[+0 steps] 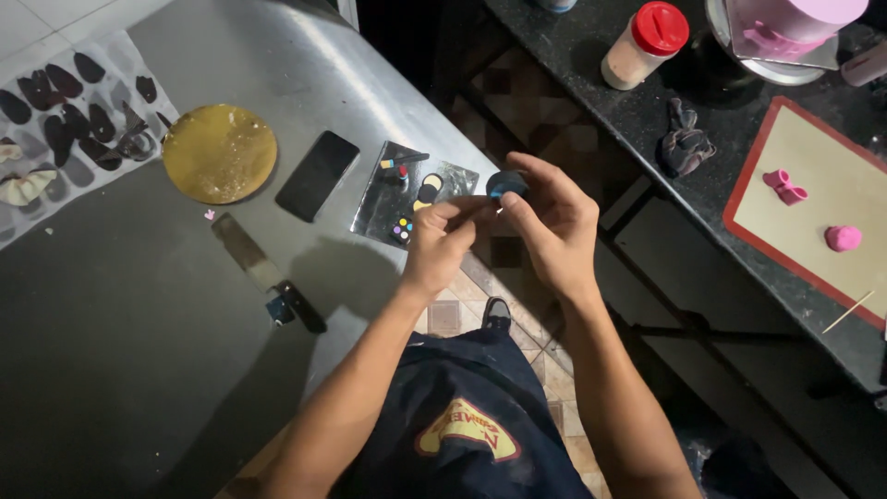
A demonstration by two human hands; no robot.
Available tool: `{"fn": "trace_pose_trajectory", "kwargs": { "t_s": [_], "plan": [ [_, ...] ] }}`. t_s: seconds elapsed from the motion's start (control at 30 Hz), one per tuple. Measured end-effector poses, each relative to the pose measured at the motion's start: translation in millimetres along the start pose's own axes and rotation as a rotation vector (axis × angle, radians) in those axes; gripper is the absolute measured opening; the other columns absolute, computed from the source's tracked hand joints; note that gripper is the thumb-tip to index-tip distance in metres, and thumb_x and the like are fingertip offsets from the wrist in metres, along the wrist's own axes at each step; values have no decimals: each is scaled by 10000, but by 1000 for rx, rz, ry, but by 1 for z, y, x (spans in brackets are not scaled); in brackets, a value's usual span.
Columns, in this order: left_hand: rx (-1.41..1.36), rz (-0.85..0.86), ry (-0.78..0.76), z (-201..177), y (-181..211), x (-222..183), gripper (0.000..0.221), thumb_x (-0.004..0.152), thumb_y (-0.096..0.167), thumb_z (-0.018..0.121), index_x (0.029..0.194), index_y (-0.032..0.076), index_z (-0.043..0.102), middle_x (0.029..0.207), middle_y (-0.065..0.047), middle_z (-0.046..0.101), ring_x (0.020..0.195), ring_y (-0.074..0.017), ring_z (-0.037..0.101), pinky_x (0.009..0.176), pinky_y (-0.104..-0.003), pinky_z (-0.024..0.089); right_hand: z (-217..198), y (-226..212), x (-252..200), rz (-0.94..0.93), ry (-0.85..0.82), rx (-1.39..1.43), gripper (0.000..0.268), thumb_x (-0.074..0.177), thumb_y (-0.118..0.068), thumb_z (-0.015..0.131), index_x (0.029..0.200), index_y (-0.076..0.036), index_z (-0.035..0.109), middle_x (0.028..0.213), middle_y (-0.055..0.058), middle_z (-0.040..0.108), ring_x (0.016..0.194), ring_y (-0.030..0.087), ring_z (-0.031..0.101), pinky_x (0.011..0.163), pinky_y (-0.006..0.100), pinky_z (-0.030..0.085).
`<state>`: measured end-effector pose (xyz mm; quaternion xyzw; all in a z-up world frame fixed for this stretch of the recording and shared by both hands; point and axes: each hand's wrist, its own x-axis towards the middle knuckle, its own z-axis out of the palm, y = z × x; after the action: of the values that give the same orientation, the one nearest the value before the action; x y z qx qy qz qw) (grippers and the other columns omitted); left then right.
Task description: Creating fondant decorations for a cake using cutters and skewers on a bakery counter.
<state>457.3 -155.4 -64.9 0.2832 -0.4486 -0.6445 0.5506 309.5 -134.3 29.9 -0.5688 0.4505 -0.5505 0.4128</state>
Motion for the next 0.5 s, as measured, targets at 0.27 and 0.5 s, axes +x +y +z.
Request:
{"fn": "trace_pose_trajectory", "kwargs": {
  "t_s": [0.27,0.5],
  "plan": [
    [92,92,-14,6,4,-2,262,943,-83,583,1153,-43,735,1005,-46,755,943,-94,694,891,-242,563,3,-7,1,-11,-9,-65,272,971,17,716,1240,37,677,1071,65,705,935,89,677,820,241,596],
    [127,70,-10,7,5,-2,332,903,-149,522,1144,-56,731,1011,-70,753,960,-117,704,924,-255,568,2,-9,1,-19,-4,-69,261,971,20,706,1231,39,685,1048,61,695,917,90,671,801,247,597]
  ]
}}
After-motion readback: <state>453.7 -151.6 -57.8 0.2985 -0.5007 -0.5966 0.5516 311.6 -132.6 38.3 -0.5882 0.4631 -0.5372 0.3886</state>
